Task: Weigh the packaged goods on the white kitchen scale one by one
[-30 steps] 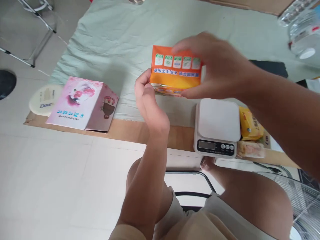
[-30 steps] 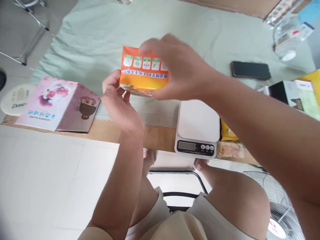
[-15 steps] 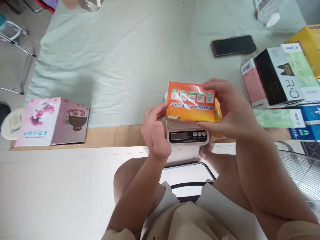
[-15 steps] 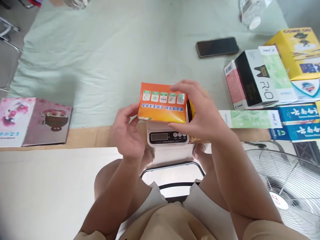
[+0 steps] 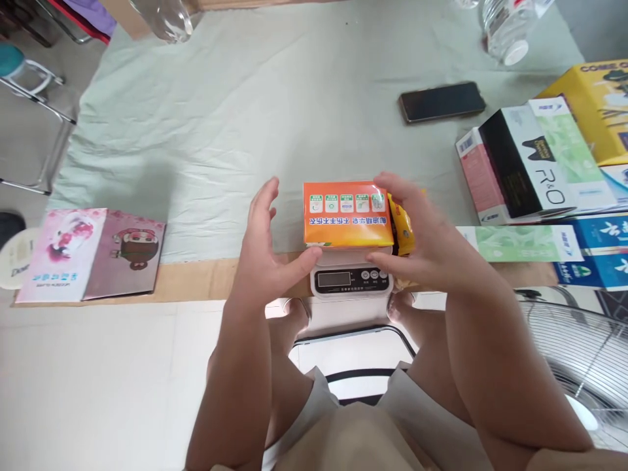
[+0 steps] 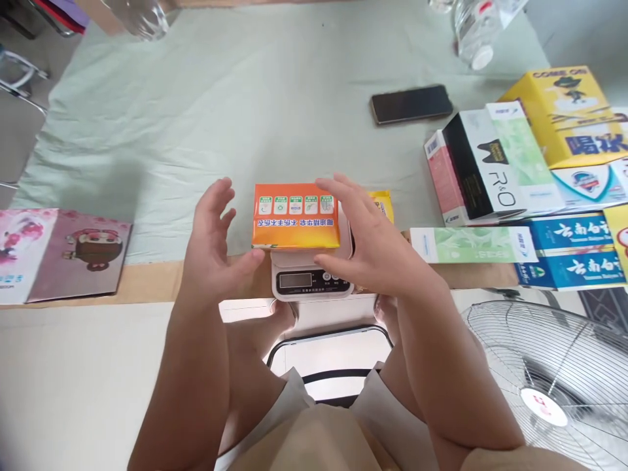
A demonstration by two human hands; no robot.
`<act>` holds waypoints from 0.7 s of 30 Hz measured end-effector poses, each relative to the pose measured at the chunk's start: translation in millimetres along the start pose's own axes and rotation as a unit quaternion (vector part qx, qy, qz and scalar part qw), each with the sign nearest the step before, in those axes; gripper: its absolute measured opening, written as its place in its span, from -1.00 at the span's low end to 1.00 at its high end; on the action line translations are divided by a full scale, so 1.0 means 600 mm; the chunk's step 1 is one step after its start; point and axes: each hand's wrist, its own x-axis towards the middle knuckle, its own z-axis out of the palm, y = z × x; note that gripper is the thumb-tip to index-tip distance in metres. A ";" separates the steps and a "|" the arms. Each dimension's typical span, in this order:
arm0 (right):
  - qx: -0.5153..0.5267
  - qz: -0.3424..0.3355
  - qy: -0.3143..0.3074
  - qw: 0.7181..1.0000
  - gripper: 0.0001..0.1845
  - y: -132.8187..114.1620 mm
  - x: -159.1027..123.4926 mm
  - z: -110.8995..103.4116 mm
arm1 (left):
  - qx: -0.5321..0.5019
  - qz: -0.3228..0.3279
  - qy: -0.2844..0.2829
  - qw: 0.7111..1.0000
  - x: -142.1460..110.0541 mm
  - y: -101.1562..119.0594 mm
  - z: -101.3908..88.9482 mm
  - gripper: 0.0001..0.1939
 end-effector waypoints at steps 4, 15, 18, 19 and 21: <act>0.005 0.015 -0.007 1.000 -0.17 -0.003 0.001 0.009 | -0.047 -0.045 -0.062 0.996 0.025 0.007 0.007 0.17; 0.055 -0.020 0.045 0.997 -0.28 0.011 -0.047 -0.024 | 0.055 0.033 -0.069 0.996 0.023 0.072 0.038 0.16; 0.072 -0.023 0.097 0.992 -0.27 0.016 -0.068 -0.071 | 0.062 0.072 -0.079 0.992 0.045 0.100 0.089 0.11; 0.079 -0.020 0.114 0.990 -0.28 0.020 -0.073 -0.086 | 0.061 0.077 -0.084 0.992 0.058 0.110 0.108 0.10; 0.086 -0.001 0.155 0.984 -0.33 0.032 -0.078 -0.112 | 0.052 0.068 -0.093 0.992 0.093 0.133 0.148 0.03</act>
